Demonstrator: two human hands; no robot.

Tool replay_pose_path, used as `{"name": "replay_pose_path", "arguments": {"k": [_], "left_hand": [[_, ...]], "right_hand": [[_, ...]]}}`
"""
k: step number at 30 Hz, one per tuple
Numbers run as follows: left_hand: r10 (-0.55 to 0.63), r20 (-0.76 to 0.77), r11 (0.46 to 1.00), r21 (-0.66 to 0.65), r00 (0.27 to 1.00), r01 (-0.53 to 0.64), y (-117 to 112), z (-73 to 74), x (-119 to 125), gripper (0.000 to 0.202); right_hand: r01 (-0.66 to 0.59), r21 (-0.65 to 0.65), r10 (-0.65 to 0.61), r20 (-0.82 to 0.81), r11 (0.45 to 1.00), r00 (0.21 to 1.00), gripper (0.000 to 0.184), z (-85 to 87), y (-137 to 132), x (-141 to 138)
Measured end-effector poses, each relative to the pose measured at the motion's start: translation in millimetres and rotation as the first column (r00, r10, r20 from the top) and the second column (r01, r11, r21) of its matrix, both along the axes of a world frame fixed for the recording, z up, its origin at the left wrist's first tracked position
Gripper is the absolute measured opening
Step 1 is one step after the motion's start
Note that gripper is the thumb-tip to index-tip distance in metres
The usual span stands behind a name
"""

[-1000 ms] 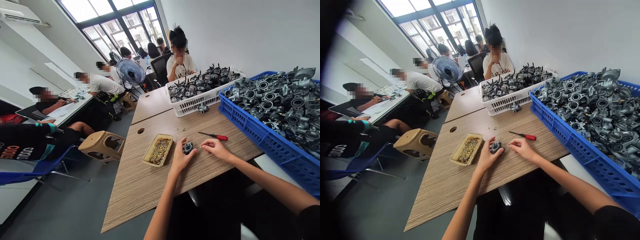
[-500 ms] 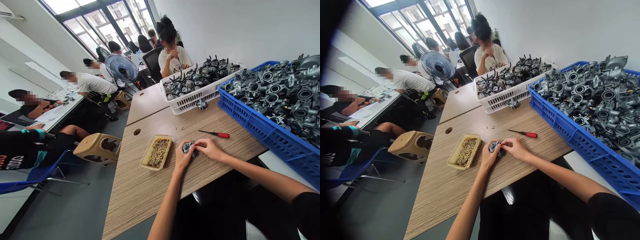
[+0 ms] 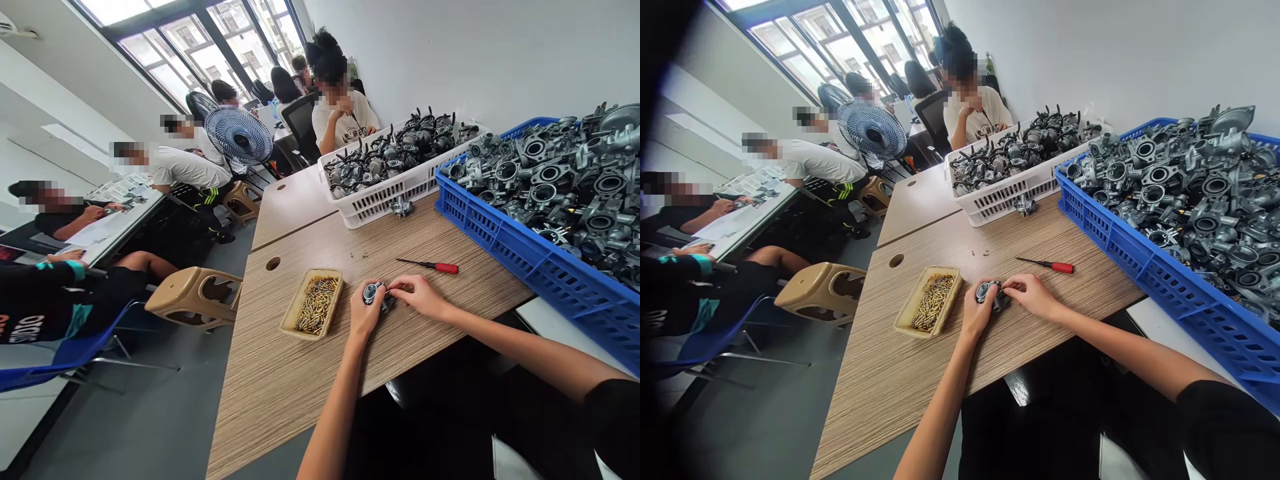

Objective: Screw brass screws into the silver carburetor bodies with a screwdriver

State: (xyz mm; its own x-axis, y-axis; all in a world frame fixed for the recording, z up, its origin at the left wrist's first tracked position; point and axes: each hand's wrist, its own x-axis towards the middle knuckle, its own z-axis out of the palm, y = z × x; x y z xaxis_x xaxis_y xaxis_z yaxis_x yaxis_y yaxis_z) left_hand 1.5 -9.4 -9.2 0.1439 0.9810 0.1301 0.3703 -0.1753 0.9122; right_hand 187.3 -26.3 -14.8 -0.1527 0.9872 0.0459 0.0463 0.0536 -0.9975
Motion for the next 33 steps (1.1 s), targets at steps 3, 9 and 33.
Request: {"name": "replay_pose_path", "arguments": {"k": [3,9,33], "left_hand": [[0.001,-0.005,1.000,-0.001,1.000,-0.001,0,1.0,0,0.038],[-0.040,-0.038,0.999,0.027,0.998,0.041,-2,2.5,1,0.035],[-0.050,0.013,0.998,0.044,0.999,0.050,-6,5.5,7,0.028]], "right_hand": [[0.002,0.019,-0.003,0.039,1.000,0.999,0.026,-2.8,-1,-1],[0.007,0.154,-0.037,0.192,0.988,0.981,0.013,-6.9,-5,0],[-0.034,0.201,-0.039,0.351,0.979,0.936,0.025,-0.5,-7,3]]}}
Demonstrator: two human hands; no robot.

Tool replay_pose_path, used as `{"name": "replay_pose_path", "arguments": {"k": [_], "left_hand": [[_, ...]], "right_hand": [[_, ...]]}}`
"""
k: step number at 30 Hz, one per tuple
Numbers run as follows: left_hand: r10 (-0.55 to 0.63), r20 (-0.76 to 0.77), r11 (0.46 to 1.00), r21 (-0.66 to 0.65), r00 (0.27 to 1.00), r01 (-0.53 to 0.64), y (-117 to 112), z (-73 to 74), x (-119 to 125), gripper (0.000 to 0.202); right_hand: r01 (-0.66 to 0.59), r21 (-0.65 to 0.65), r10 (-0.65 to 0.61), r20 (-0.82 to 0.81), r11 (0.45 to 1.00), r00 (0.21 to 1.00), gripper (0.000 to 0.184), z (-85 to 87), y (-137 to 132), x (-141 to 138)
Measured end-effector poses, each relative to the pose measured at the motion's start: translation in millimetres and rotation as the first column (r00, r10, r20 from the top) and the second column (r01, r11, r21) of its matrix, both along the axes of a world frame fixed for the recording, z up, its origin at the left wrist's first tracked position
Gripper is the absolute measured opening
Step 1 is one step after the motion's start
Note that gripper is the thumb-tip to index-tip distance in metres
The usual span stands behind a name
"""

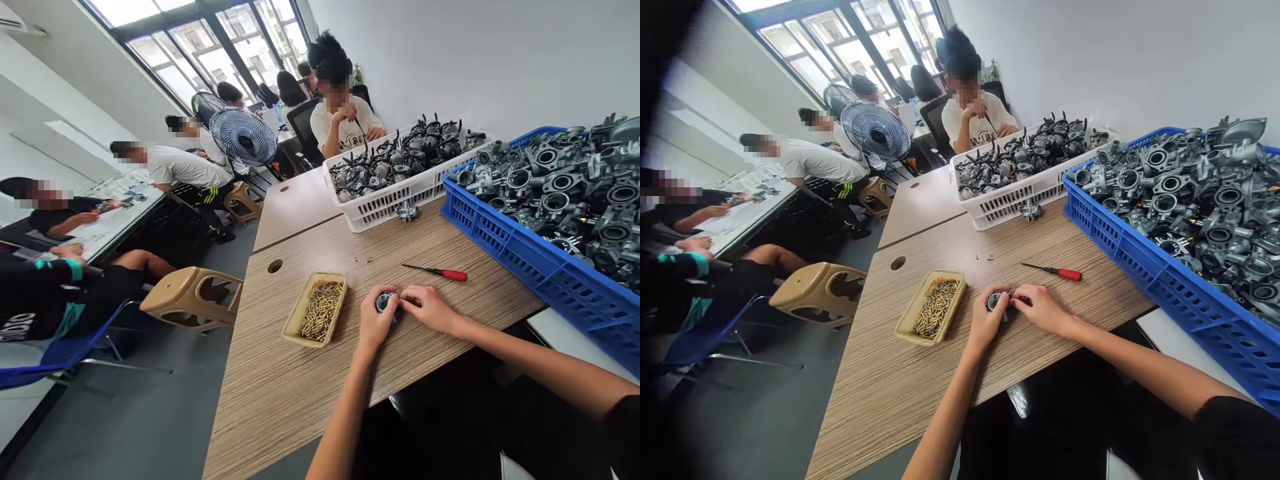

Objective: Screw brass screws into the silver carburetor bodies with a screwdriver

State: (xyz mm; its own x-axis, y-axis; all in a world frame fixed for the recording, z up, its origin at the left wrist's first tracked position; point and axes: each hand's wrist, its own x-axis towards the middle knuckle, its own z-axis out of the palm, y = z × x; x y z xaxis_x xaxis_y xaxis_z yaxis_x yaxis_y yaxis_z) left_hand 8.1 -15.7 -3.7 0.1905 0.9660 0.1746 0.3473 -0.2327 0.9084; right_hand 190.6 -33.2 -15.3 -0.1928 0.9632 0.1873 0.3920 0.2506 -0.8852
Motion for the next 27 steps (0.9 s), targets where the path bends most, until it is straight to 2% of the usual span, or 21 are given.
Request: {"name": "replay_pose_path", "arguments": {"k": [8,12,16,18,20,23,25,27], "left_hand": [[0.056,0.080,0.998,-0.031,0.995,-0.054,3,-3.3,3,0.029],[0.073,0.105,0.997,-0.038,0.992,-0.069,5,-4.9,3,0.031],[0.081,0.103,0.996,-0.041,0.991,-0.078,5,-5.5,3,0.032],[0.089,0.107,0.995,-0.047,0.990,-0.085,5,-6.1,2,0.032],[0.102,0.114,0.994,-0.058,0.988,-0.096,6,-7.2,1,0.033],[0.138,0.184,0.988,-0.090,0.973,-0.123,10,-9.8,-2,0.036],[0.163,0.301,0.982,-0.142,0.940,-0.125,13,-11.7,-5,0.036],[0.192,0.443,0.971,-0.214,0.876,-0.104,16,-13.1,-6,0.035]], "right_hand": [[0.003,0.010,-0.003,0.001,1.000,1.000,0.024,0.1,-2,0],[-0.010,0.012,0.010,0.013,1.000,1.000,0.018,1.8,-2,2],[-0.019,0.076,0.008,0.146,0.997,0.989,0.019,15.3,6,23],[-0.012,0.151,-0.036,0.314,0.989,0.949,0.019,24.5,12,44],[-0.012,0.205,-0.098,0.520,0.979,0.849,0.022,30.9,18,69],[0.033,0.158,-0.137,0.712,0.987,0.689,0.028,31.5,26,103],[0.034,0.088,-0.088,0.739,0.996,0.668,0.019,28.3,31,118],[0.004,0.019,-0.017,0.713,1.000,0.701,0.014,27.1,35,124]]}}
